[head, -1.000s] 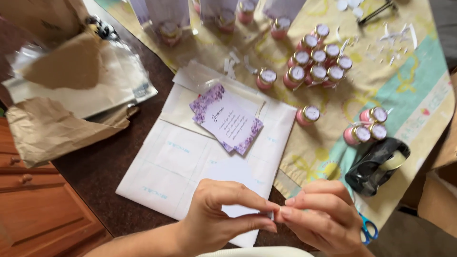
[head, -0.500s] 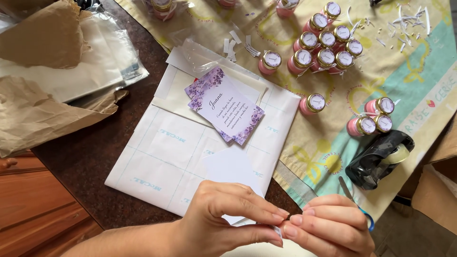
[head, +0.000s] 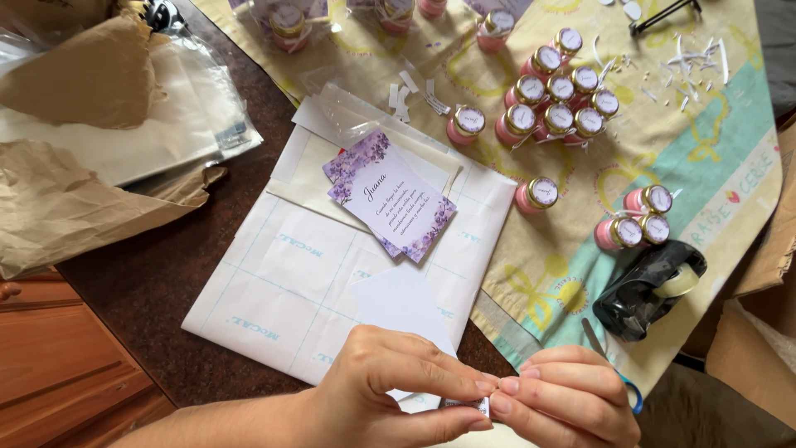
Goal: The person packages small jars into clear plastic bags along with decorative cards, uses scissors to cut small pieces of adhesive or tape, and ties the bags closed with white ribbons.
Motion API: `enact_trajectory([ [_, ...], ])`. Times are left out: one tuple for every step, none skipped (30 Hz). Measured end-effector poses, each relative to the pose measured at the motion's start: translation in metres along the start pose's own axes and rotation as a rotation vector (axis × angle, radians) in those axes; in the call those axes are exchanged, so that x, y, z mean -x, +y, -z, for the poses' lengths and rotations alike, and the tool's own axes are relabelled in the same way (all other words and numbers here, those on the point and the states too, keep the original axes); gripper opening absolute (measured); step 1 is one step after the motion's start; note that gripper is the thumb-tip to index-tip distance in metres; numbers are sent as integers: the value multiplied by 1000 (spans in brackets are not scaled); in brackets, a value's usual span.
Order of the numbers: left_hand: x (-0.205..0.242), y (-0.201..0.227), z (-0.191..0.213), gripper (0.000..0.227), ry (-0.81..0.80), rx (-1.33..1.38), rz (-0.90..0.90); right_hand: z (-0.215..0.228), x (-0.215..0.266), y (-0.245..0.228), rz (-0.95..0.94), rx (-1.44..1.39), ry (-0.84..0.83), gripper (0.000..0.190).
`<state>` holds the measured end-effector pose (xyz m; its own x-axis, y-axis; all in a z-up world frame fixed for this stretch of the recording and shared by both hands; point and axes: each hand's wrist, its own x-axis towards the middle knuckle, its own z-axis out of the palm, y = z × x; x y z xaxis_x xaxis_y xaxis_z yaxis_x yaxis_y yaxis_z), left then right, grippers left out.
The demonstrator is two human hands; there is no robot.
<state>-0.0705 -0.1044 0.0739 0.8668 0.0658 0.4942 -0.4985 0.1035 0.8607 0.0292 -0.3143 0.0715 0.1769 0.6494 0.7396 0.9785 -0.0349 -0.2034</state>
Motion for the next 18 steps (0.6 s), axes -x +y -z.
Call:
enact_trajectory([
  [0,0,0,21,1,-1,-4,-2,0,0,4,1,0,13],
  [1,-1,-1,20,5,-4,-6,-3,0,1,7,-2,24,12],
  [1,-1,-1,20,9,-7,-7,-5,1,1,8,-5,47,11],
  [1,-1,-1,20,10,-7,-10,-5,0,2,11,-5,47,11],
  [1,-1,-1,21,8,-1,-8,-6,0,2,12,-8,49,11],
  [1,-1,-1,21,7,6,-7,-6,0,2,12,-11,50,11],
  [1,-1,-1,21,8,6,-7,-6,0,1,13,-11,49,11],
  [1,-1,-1,21,10,6,-9,-6,1,1,8,-9,50,11],
  [1,-1,-1,20,12,7,-11,-6,1,1,3,-7,52,11],
  [1,-1,-1,20,13,7,-11,-6,1,1,4,-7,52,11],
  [1,0,-1,20,12,11,-8,-6,1,1,2,-8,49,11],
  [1,0,-1,19,12,15,-5,-6,1,1,-1,-8,46,11],
  [1,-1,-1,19,12,15,-5,-6,1,1,-1,-8,46,11],
  [1,-1,-1,19,11,13,-6,-6,1,1,-1,-9,47,11],
  [2,-2,-1,19,10,11,-8,-6,1,1,-2,-9,48,11],
  [2,-2,-1,19,9,11,-7,-7,1,0,-3,-9,49,11],
  [2,-3,-1,19,7,9,-10,-7,1,0,-12,-10,57,10],
  [2,-3,-1,19,4,7,-12,-8,1,-1,-21,-11,65,10],
])
